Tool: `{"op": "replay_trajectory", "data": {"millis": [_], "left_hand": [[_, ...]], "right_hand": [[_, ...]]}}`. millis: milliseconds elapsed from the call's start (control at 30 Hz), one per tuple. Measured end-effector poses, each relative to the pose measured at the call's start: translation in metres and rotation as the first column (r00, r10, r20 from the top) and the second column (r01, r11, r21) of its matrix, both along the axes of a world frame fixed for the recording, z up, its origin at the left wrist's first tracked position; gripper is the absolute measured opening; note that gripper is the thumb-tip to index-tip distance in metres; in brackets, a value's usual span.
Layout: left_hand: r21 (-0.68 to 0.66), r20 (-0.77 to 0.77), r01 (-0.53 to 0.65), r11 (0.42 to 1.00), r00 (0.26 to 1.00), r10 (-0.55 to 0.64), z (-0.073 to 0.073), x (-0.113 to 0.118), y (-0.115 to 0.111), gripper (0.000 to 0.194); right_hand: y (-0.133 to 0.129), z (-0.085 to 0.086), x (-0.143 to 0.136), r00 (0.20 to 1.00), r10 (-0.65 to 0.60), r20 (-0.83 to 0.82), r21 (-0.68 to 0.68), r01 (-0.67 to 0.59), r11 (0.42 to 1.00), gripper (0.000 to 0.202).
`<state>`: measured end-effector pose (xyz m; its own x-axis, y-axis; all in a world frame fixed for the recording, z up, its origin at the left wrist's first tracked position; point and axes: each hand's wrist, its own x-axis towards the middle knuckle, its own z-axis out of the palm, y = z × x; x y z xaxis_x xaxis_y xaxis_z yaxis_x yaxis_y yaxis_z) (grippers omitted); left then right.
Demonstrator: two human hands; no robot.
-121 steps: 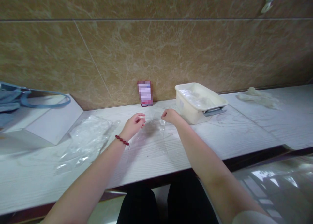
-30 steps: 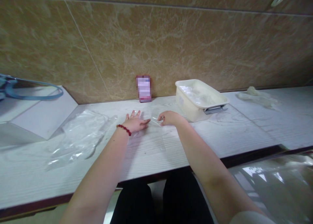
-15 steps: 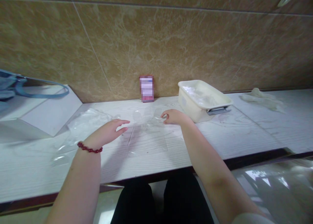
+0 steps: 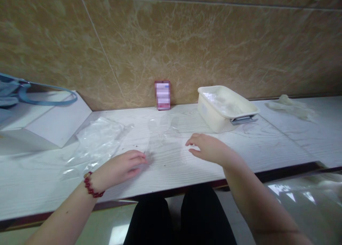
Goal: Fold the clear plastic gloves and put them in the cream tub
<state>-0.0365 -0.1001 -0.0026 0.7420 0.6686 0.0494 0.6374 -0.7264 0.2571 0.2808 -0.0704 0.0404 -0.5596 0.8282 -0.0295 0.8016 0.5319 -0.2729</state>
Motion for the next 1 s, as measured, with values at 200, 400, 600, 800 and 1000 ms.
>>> {"op": "replay_trajectory", "data": {"millis": [200,400,600,800,1000], "left_hand": [[0.074,-0.009,0.109,0.991,0.994,-0.108,-0.004,-0.002,0.006,0.029],[0.110,0.033,0.158,0.981,0.986,-0.163,-0.012,0.008,0.010,0.024],[0.046,0.202,-0.080,0.996,0.977,0.070,-0.009,0.024,0.014,0.016],[-0.180,0.306,-0.352,0.919,0.868,0.392,0.001,0.029,0.016,0.017],[-0.349,0.419,-0.374,0.859,0.758,0.500,0.003,0.031,0.022,0.017]], "right_hand": [[-0.028,-0.030,-0.001,0.980,0.116,0.164,0.101,-0.134,0.986,0.023],[-0.029,-0.042,-0.005,0.974,0.200,0.109,0.159,-0.215,0.964,0.030],[-0.033,-0.047,-0.012,0.988,0.143,-0.056,0.214,-0.128,0.968,0.043],[-0.029,-0.051,-0.017,0.977,0.037,-0.208,0.205,0.007,0.979,0.045],[-0.005,-0.054,-0.015,0.958,-0.011,-0.287,0.191,0.068,0.979,0.028]]}}
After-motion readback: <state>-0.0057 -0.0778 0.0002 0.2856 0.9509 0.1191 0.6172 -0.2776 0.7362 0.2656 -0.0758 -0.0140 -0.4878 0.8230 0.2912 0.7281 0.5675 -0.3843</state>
